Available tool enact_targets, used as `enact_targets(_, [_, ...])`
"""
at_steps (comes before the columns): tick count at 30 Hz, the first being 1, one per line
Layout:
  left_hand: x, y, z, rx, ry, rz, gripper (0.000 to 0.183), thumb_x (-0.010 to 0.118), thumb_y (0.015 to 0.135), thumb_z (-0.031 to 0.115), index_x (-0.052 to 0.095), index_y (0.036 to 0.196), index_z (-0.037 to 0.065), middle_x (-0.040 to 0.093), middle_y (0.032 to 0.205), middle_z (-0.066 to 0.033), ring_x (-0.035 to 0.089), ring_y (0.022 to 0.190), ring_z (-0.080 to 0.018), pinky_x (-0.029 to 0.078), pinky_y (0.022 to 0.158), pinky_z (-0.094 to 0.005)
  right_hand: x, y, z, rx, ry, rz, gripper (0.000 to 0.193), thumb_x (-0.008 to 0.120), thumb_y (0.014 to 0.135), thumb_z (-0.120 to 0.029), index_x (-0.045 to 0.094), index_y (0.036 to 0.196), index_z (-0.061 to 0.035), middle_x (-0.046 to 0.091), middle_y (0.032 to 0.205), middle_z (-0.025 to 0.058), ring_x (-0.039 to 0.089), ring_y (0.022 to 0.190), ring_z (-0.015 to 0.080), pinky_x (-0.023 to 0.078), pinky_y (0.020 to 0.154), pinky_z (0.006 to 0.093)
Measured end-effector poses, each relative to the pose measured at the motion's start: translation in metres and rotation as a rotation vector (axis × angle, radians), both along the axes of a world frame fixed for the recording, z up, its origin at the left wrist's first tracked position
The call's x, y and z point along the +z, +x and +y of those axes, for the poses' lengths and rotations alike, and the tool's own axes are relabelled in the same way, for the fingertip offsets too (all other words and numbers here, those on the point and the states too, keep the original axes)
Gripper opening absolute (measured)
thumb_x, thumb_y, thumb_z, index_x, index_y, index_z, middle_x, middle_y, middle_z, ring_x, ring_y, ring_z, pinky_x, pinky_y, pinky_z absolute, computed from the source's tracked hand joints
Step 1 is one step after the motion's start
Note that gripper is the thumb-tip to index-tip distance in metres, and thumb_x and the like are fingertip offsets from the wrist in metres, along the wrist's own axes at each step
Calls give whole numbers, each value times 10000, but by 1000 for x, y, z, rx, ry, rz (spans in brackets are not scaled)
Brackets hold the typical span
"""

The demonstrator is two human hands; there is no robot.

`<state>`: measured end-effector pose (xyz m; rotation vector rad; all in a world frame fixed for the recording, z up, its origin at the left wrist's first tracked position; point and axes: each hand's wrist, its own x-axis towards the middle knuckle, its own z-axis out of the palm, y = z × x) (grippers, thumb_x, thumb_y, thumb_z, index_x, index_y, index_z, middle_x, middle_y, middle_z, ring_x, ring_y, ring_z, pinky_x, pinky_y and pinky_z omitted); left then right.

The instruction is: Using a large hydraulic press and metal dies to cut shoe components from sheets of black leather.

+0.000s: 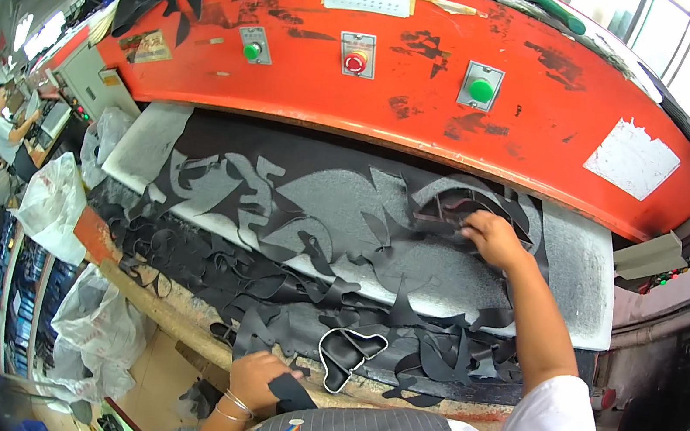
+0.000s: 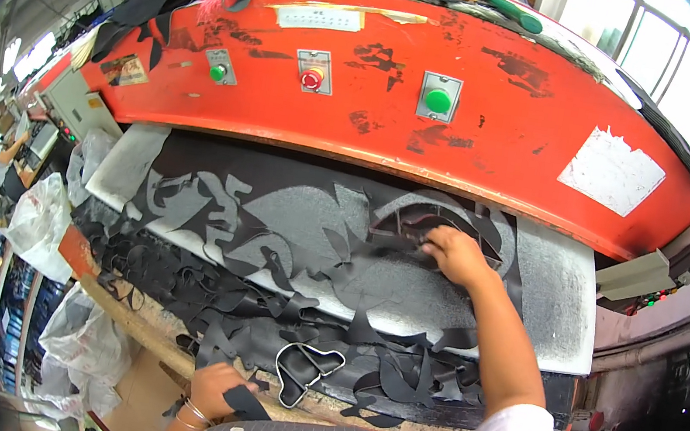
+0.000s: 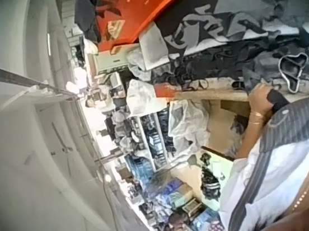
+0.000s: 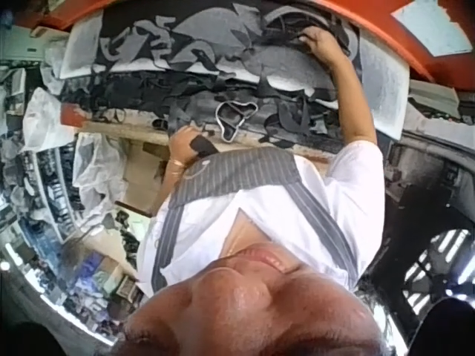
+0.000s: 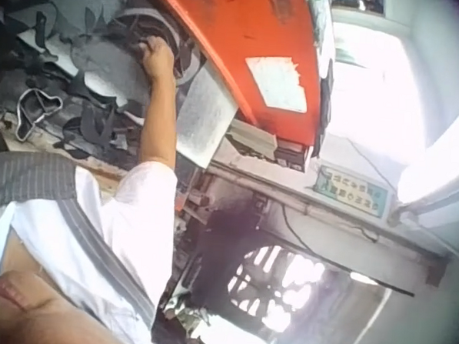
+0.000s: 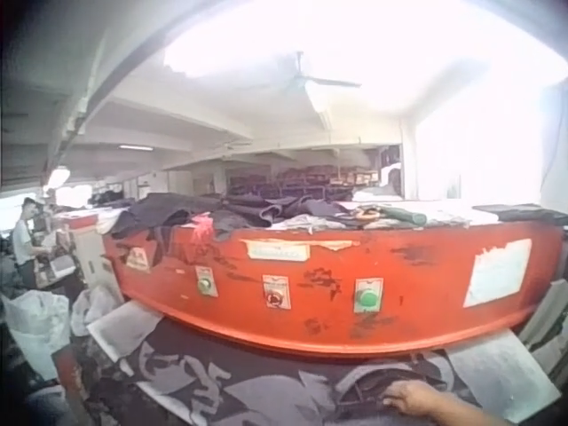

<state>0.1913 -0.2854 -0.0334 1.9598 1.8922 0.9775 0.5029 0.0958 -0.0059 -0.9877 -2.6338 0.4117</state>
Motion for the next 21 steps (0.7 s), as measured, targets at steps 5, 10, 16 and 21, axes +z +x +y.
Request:
enact_targets(5, [11, -13, -9, 18, 79, -1300, 285, 608, 910, 255, 620, 764, 10, 573, 653, -100, 533, 583, -192, 434, 521, -312, 28, 52, -105, 153, 93, 83, 144, 714, 733, -106, 641, 845, -53, 589, 758, 111, 593, 761, 320, 483, 658, 415])
enact_targets(10, [33, 21, 50, -330, -338, -1574, 448, 440, 1000, 426, 567, 843, 26, 476, 663, -61, 445, 575, -154, 403, 497, -297, 47, 86, -197, 315, 126, 162, 224, 735, 668, -102, 650, 875, -88, 578, 748, 38, 553, 682, 241, 436, 598, 355])
enact_targets(16, [47, 151, 142, -376, -1040, -1690, 679, 335, 992, 549, 514, 1269, -44, 639, 1128, -159, 629, 966, -191, 527, 822, -332, 74, 99, -235, 459, 407, 20, 287, 576, 691, -184, 615, 962, -99, 565, 868, -15, 544, 784, 155, 447, 726, 300])
enact_targets(21, [52, 199, 155, -630, -1036, -1620, 552, 453, 977, 482, 560, 1185, -19, 654, 973, -124, 646, 875, -215, 540, 798, -339, 74, 117, -256, 142, 480, -34, 318, 586, 700, -156, 645, 1012, -126, 599, 1015, -6, 561, 1006, 173, 441, 958, 398])
